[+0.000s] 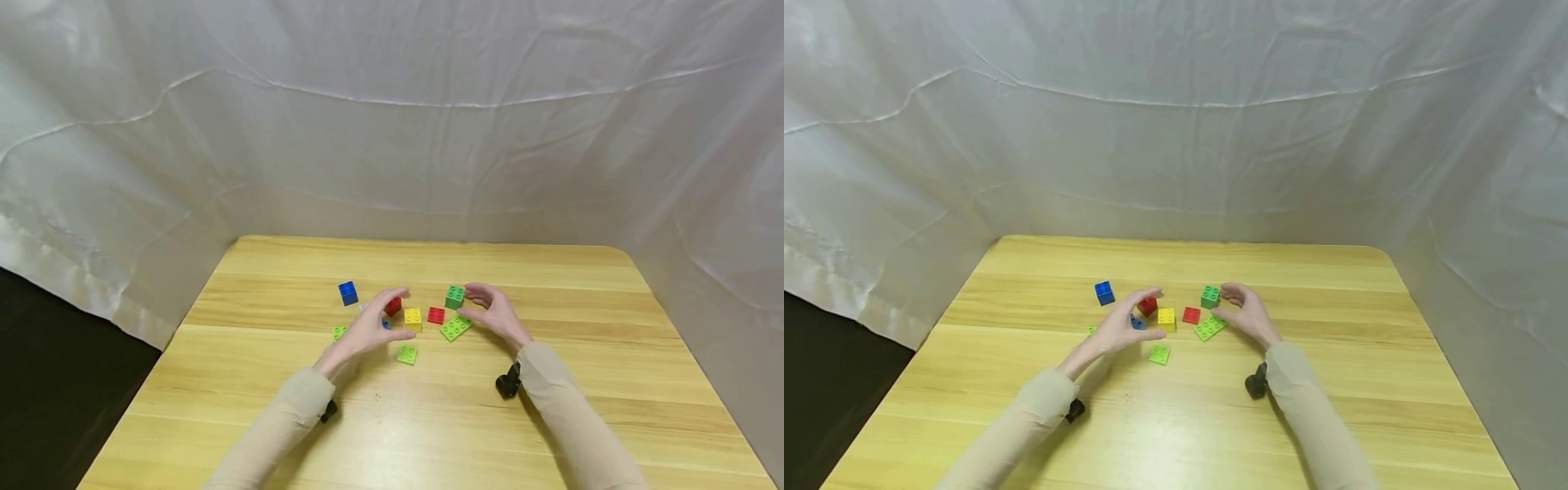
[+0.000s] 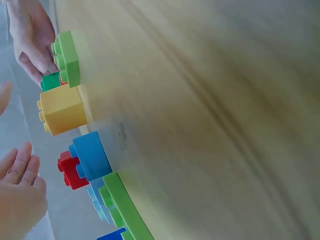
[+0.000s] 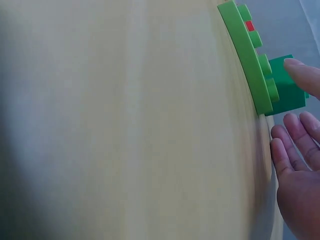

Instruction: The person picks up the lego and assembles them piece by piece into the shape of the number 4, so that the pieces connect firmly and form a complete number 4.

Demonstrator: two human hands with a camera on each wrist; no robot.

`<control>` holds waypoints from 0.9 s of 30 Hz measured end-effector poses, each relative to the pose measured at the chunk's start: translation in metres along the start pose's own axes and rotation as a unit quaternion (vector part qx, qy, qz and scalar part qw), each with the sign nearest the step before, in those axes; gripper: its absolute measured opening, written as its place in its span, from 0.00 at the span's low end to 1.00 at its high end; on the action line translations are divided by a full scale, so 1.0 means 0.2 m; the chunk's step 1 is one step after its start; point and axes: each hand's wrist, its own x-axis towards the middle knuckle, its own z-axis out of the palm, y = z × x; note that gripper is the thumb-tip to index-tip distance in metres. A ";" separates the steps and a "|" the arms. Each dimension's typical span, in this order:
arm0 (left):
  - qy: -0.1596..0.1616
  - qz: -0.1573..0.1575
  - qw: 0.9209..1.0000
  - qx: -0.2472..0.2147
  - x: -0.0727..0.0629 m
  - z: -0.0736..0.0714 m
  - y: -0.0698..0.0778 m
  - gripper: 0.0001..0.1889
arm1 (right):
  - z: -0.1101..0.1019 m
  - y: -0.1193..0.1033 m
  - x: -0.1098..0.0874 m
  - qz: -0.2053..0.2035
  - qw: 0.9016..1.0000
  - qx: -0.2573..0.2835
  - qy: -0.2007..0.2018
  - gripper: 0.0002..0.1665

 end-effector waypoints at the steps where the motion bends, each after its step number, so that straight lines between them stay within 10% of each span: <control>1: -0.001 0.001 1.000 -0.003 0.00 0.00 0.00 0.43 | 0.01 0.00 0.01 0.000 1.000 -0.003 0.002 0.38; 14: -0.018 -0.013 0.999 -0.038 0.06 0.03 0.02 0.31 | 0.01 0.00 0.04 0.011 1.000 -0.012 0.023 0.30; 27: -0.023 -0.037 0.999 -0.006 0.08 0.05 0.02 0.28 | -0.19 0.05 -0.13 0.026 0.999 -0.010 0.033 0.31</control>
